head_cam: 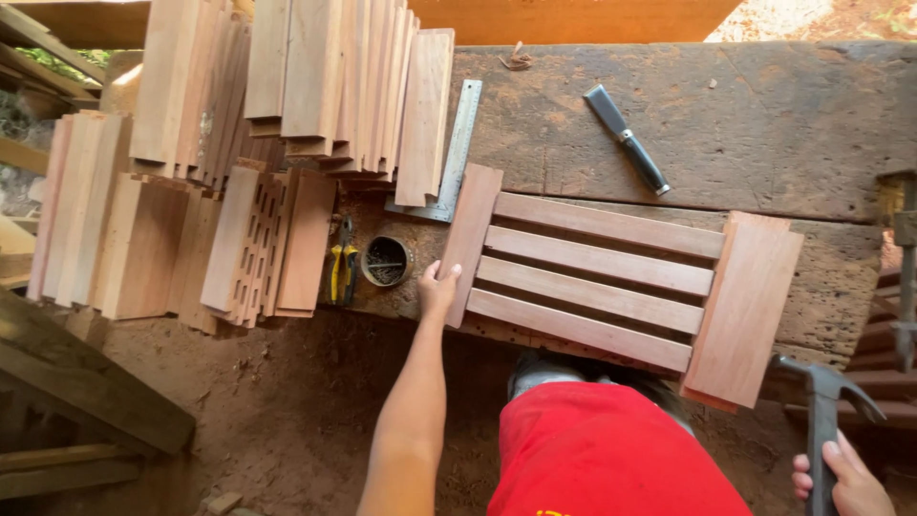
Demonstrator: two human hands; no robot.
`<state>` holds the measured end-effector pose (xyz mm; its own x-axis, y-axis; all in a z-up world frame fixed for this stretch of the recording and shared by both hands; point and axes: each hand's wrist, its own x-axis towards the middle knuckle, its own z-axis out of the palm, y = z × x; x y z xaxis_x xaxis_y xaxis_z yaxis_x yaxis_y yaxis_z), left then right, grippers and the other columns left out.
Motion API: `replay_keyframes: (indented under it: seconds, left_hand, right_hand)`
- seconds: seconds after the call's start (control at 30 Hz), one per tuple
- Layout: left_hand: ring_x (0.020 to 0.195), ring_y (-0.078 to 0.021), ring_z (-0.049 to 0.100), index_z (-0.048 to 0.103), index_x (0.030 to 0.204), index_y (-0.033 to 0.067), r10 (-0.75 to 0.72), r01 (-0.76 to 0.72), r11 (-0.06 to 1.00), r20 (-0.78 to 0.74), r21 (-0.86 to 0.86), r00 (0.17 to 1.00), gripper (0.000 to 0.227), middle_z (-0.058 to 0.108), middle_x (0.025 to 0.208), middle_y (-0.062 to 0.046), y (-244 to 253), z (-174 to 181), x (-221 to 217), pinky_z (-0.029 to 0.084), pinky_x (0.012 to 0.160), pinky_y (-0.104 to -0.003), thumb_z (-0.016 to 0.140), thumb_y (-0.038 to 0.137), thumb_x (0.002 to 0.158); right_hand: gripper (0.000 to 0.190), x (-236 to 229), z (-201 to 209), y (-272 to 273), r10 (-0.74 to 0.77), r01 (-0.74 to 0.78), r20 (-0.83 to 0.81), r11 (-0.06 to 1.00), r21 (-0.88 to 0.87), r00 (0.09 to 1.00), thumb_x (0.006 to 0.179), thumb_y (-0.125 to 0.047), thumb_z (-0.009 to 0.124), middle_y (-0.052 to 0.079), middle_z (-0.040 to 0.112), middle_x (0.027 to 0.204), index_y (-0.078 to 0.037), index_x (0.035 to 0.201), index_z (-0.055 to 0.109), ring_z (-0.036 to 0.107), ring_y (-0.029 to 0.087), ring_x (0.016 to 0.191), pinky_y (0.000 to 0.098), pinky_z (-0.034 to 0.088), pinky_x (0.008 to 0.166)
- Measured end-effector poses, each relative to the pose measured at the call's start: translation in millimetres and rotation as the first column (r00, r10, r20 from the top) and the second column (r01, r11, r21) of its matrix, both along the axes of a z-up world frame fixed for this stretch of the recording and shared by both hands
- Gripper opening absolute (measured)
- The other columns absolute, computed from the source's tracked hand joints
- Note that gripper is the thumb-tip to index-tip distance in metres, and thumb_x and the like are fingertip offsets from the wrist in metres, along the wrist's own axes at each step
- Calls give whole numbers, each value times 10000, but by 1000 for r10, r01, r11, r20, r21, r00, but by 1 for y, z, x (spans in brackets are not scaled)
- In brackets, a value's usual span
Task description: The person assembles a slatted wooden panel on a workbench, placing horizontal slats between two end boards and aligning them. They use a chisel-like tool to tap slats into position, check alignment with a square, and reposition the boards as they fit the pieces together.
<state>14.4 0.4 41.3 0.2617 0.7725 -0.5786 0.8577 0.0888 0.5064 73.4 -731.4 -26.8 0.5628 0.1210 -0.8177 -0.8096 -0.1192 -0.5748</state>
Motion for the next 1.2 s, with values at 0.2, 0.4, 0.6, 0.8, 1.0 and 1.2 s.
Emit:
replay_keyframes:
  seconds: [0.2, 0.4, 0.6, 0.8, 1.0, 1.2]
  left_hand:
    - [1130, -264, 662, 629, 1402, 154, 41, -42, 999, 21, 23, 999, 623, 668, 1307, -104, 1, -21, 0, 522, 987, -370, 738, 409, 844]
    - [1192, -232, 657, 584, 1447, 163, 60, -61, 996, -20, -65, 998, 598, 670, 1373, -58, -1, 13, 12, 511, 1030, -360, 705, 341, 888]
    - [1171, -235, 646, 575, 1459, 227, 49, -57, 995, -98, -79, 994, 582, 655, 1338, -71, -6, 28, 17, 524, 1027, -409, 696, 384, 912]
    - [1176, -266, 611, 603, 1440, 227, 22, -26, 999, -93, -45, 995, 577, 599, 1295, -99, -1, 13, 12, 498, 1039, -431, 702, 412, 903]
    - [1179, -273, 650, 624, 1412, 164, 15, -16, 999, -36, -28, 999, 602, 674, 1338, -97, 2, 4, 7, 506, 1023, -378, 710, 392, 862]
    - [1139, -268, 671, 616, 1424, 187, -1, 0, 1000, -46, -18, 999, 617, 706, 1296, -89, 4, 2, 7, 522, 997, -375, 716, 403, 855]
  right_hand:
    - [210, 8, 52, 57, -88, 94, 96, 994, -58, 991, 1180, -178, 358, 122, 490, 867, -161, 1388, 379, 459, 193, 650, 320, 420, 541]
    - [494, 22, 92, 77, 25, -27, -21, 996, -82, 999, 1161, -232, 314, 178, 472, 910, -184, 1653, 318, 412, 243, 698, 376, 367, 564]
    - [493, 26, 84, 96, -13, 12, -11, 996, -93, 1000, 1149, -220, 318, 143, 469, 892, -217, 1642, 334, 404, 221, 670, 376, 367, 564]
    - [422, 26, 56, 69, -62, 62, 74, 998, -3, 995, 1186, -251, 280, 125, 457, 916, -217, 1604, 328, 411, 194, 692, 351, 394, 581]
    - [484, 33, 59, 61, 5, -8, -35, 998, -59, 999, 1157, -238, 303, 212, 449, 923, -196, 1638, 336, 384, 283, 686, 437, 344, 564]
    - [483, 33, 62, 79, -13, 10, -42, 997, -77, 999, 1153, -236, 305, 185, 462, 877, -204, 1635, 334, 403, 258, 667, 399, 358, 550]
